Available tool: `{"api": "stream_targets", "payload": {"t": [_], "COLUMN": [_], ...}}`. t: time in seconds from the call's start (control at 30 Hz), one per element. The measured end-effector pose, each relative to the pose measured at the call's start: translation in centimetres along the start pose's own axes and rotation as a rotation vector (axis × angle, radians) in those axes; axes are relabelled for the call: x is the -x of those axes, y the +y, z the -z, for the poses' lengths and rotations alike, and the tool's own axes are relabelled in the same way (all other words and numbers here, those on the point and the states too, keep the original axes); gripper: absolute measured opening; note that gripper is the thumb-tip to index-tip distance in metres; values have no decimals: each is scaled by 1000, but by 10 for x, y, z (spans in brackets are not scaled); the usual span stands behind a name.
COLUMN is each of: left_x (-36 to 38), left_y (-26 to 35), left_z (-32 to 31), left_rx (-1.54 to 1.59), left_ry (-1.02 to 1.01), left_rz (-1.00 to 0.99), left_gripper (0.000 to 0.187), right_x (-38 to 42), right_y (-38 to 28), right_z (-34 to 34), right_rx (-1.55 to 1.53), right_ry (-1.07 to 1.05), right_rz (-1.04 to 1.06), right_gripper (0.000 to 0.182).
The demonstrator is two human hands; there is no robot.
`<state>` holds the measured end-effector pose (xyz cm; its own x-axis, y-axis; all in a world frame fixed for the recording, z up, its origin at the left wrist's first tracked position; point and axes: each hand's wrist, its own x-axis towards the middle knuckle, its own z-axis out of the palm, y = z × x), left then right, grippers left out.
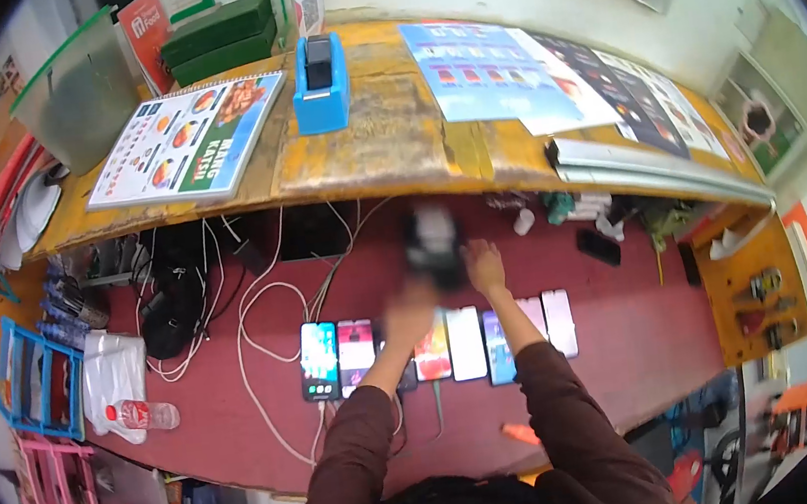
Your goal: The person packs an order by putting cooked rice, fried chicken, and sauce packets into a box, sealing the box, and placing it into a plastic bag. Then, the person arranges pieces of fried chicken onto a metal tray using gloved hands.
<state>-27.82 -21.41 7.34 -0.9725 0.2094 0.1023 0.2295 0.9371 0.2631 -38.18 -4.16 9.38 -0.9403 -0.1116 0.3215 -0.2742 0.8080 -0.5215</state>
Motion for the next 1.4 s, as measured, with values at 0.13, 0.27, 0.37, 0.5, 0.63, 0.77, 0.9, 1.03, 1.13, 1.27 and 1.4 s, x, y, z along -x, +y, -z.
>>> {"api": "stream_targets", "payload": {"t": [0.13, 0.27, 0.37, 0.5, 0.63, 0.77, 0.9, 1.03, 1.13, 1.27, 1.4], "left_x": [-45, -46, -56, -51, -48, -51, -55, -59, -52, 7, 39], "left_y": [23, 23, 42, 49, 51, 22, 9, 35, 77, 198, 222], "left_z": [9, -5, 28, 14, -5, -47, -67, -28, -15, 60, 93], "left_rx": [-92, -211, -172, -254, -294, -295, -464, -381, -248, 1493, 1588], "left_ry": [-1, 114, -299, 30, 52, 30, 11, -153, -125, -421, -125], "left_rz": [47, 50, 163, 129, 107, 154, 124, 200, 282, 31, 213], "left_gripper": [59, 63, 71, 82, 81, 77, 77, 80, 67, 36, 17], "right_x": [-109, -105, -51, -4, 46, 100, 120, 129, 160, 189, 214], "right_y": [60, -25, -38, 42, 42, 2, -7, 50, 39, 18, -36], "right_z": [-91, -34, 28, 59, 108, 122, 152, 203, 260, 245, 243], "right_rx": [268, -137, -473, -897, -1131, -905, -698, -1031, -848, -898, -790], "right_ry": [-158, -540, -554, -244, 73, 116, -18, 569, 355, 45, -236], "right_rz": [137, 139, 290, -79, -248, -251, -147, -377, -335, -281, -211], "right_gripper": [56, 51, 47, 32, 26, 17, 16, 14, 17, 23, 24]}}
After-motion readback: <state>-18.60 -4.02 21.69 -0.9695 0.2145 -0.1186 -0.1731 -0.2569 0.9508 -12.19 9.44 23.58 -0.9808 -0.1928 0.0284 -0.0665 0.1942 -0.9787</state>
